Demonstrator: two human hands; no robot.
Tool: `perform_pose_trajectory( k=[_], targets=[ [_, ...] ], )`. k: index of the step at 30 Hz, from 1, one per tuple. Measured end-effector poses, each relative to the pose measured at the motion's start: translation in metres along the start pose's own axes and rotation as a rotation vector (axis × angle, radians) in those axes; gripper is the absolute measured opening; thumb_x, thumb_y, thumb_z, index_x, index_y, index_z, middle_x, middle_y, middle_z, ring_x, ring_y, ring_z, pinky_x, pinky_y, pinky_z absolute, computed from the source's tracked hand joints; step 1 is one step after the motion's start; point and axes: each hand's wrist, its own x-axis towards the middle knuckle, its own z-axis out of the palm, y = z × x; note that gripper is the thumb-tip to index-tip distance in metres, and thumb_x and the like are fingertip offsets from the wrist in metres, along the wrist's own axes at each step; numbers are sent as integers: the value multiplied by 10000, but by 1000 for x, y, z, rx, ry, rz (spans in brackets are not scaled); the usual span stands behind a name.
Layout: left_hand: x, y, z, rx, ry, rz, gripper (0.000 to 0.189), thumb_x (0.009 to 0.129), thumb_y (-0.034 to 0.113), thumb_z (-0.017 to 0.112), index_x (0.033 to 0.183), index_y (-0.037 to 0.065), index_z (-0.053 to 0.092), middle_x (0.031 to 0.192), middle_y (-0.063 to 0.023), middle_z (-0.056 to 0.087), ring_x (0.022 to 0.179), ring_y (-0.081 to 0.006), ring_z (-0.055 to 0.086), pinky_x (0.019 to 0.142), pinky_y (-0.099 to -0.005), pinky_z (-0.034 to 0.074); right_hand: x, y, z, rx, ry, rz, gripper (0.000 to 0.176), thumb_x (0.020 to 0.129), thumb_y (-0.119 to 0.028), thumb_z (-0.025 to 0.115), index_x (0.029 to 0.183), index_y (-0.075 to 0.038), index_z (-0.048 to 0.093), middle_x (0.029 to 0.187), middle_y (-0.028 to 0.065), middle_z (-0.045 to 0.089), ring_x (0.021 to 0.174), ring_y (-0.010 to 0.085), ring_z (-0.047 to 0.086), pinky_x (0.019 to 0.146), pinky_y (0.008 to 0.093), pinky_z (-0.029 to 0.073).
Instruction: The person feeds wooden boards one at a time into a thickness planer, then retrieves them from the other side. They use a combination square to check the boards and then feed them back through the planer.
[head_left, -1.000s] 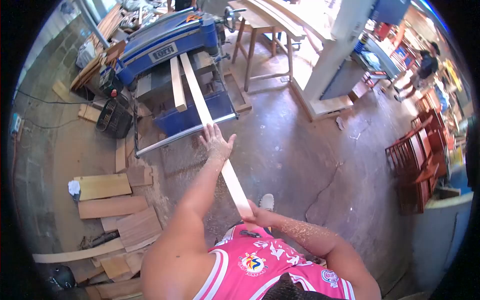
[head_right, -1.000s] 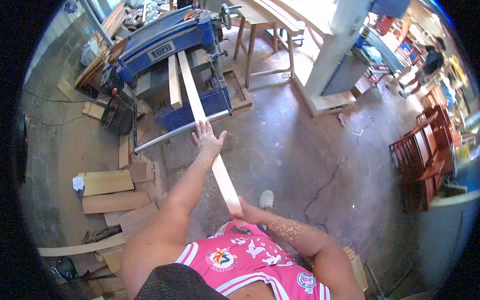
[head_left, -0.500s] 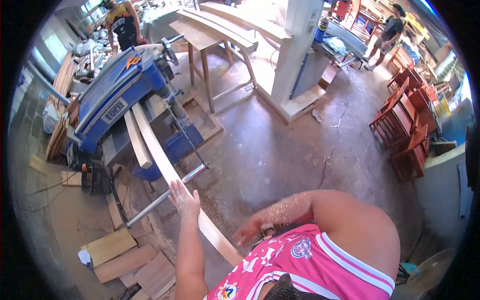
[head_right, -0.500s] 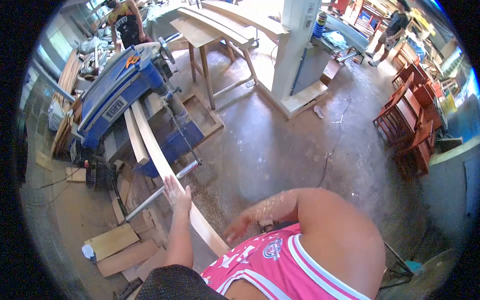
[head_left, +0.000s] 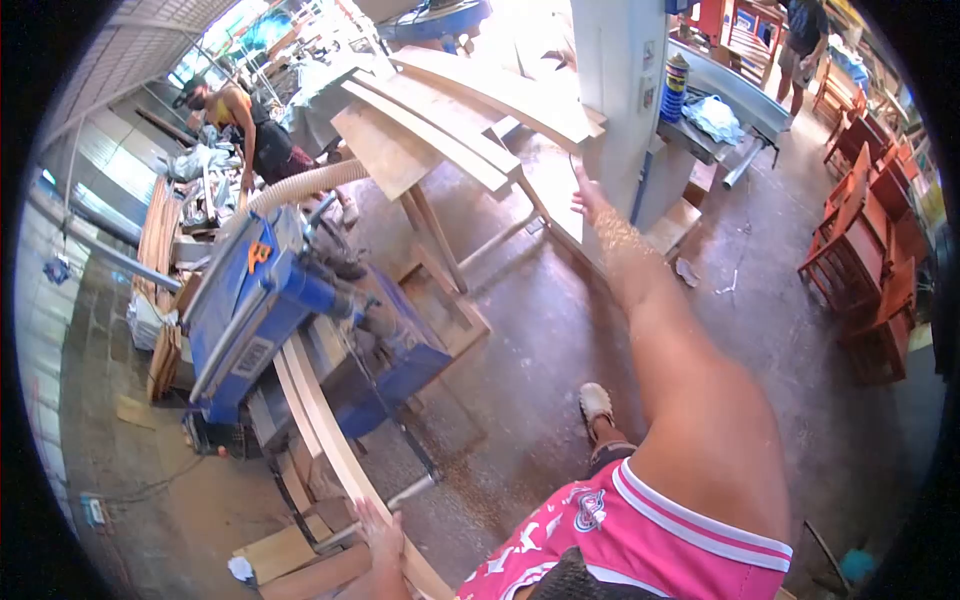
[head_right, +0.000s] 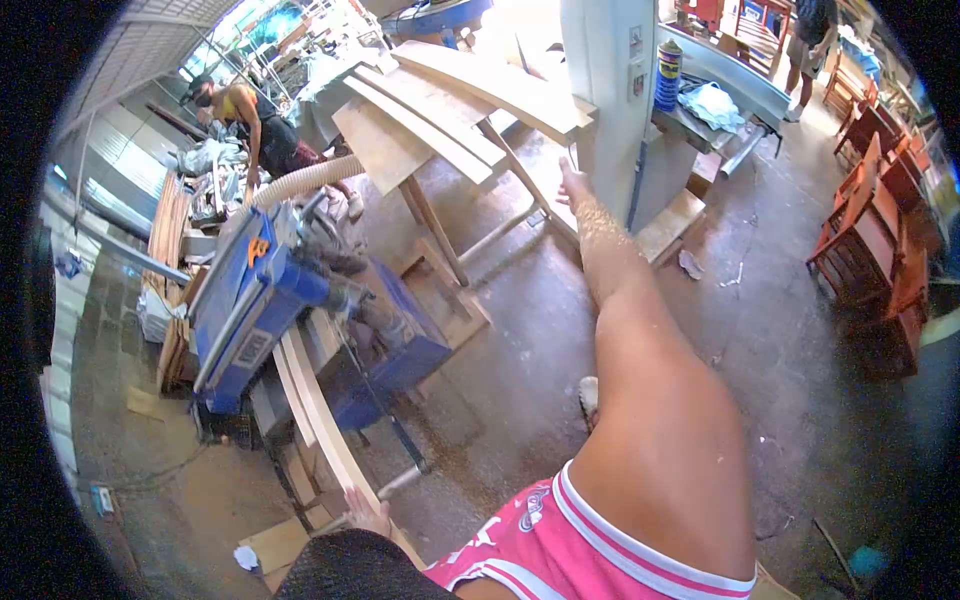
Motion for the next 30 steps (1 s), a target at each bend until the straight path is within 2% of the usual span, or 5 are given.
perform_pose_trajectory(
  k=[12, 16, 20, 24, 30],
  targets=[
    [85, -70, 13, 58, -239, -122, 783, 912, 572, 446, 1458, 41, 262, 1478, -214, 280, 1318, -376, 333, 1054, -499, 303, 74, -34, 24, 464, 146, 47, 449, 861, -372, 677, 1076, 9, 576, 899, 143, 623, 773, 242, 636, 683, 346, 568],
    [130, 62, -78, 302, -428, -61, 621, 869, 568, 513, 1180, 44, 632, 1173, -243, 618, 1101, -398, 591, 927, -479, 470, -11, -20, -41, 432, 90, 55, 497, 851, -420, 691, 1104, -10, 569, 901, 131, 600, 787, 218, 605, 688, 325, 560],
    [156, 254, -95, -565, 3, 550, 387, 878, 380, 623, 1040, 31, 666, 984, -179, 686, 930, -315, 660, 810, -394, 498, -136, 16, -168, 495, -106, 83, 357, 932, -380, 602, 1072, -64, 516, 763, 51, 558, 650, 172, 589, 581, 272, 526],
    [167, 441, -64, -1017, -284, 938, 448, 956, 365, 563, 1211, -2, 590, 1081, -61, 645, 991, -152, 590, 877, -289, 455, -336, 43, -269, 428, 107, 114, 412, 962, -406, 528, 1148, -39, 536, 802, 66, 622, 678, 173, 612, 606, 309, 541],
    [98, 624, -68, -1884, -1116, 545, 763, 914, 578, 517, 1393, 4, 367, 1357, -167, 473, 1217, -272, 488, 1021, -433, 384, -642, 116, -346, 459, 463, 100, 435, 931, -408, 569, 1132, -22, 571, 804, 81, 670, 746, 186, 670, 643, 319, 573]
  ],
)
